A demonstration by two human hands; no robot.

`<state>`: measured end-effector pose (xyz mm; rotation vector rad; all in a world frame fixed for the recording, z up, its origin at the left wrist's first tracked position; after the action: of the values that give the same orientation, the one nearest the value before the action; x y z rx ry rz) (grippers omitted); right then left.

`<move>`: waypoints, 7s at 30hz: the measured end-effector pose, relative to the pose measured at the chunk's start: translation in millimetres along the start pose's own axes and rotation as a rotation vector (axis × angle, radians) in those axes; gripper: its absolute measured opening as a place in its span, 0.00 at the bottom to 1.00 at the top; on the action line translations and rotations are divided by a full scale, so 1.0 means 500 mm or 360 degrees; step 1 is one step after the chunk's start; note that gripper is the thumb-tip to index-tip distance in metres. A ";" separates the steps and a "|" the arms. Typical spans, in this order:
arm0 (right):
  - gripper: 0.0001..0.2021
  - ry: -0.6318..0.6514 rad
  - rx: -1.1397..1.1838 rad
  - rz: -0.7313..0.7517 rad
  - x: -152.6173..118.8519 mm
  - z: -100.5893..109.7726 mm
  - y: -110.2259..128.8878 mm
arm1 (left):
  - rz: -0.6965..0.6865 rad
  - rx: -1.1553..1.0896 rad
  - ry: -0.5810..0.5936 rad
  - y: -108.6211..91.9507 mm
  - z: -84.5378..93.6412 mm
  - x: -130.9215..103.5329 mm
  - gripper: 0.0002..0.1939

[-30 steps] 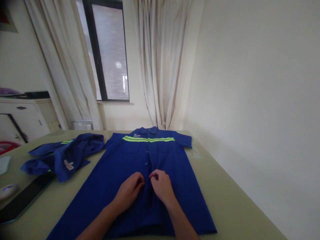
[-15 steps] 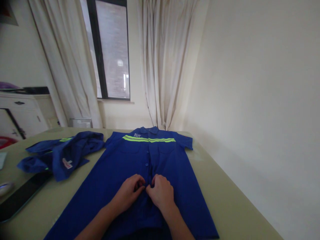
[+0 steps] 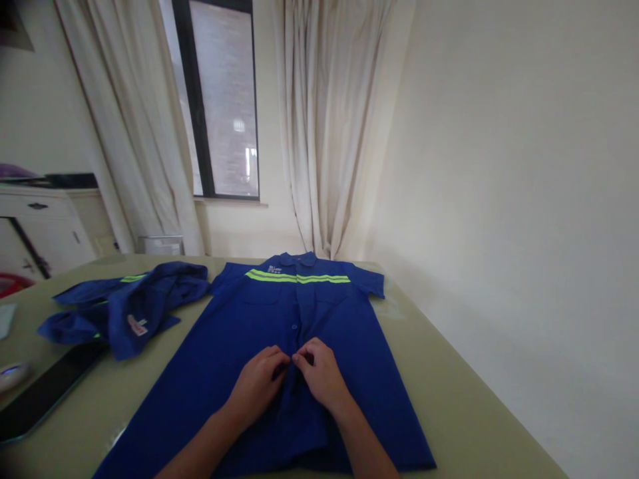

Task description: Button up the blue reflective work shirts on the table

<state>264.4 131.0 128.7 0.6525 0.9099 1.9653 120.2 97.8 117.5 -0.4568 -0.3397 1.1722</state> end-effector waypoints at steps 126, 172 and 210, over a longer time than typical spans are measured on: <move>0.08 -0.0063 -0.0191 0.0303 -0.003 -0.049 0.029 | 0.0018 -0.0586 -0.0104 0.056 0.017 0.001 0.11; 0.12 -0.0103 -0.0953 -0.0628 0.011 -0.055 0.050 | 0.0099 0.0418 0.0292 0.011 -0.102 -0.116 0.41; 0.11 -0.0087 0.0386 -0.0283 0.012 -0.019 -0.032 | 0.0051 -0.0446 -0.0185 0.014 -0.013 0.038 0.15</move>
<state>262.2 138.5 110.8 0.7319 1.1431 1.6872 124.5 116.6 108.8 -0.6413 -0.6037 1.1901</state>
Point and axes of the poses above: each hand's wrist, its own x-axis towards the middle knuckle, its own z-axis out of the back of the hand, y = z × x, the point moved 6 cm from there along x, towards the middle knuckle, and after that the axes turned 14 degrees about y, right-handed, at the moved point
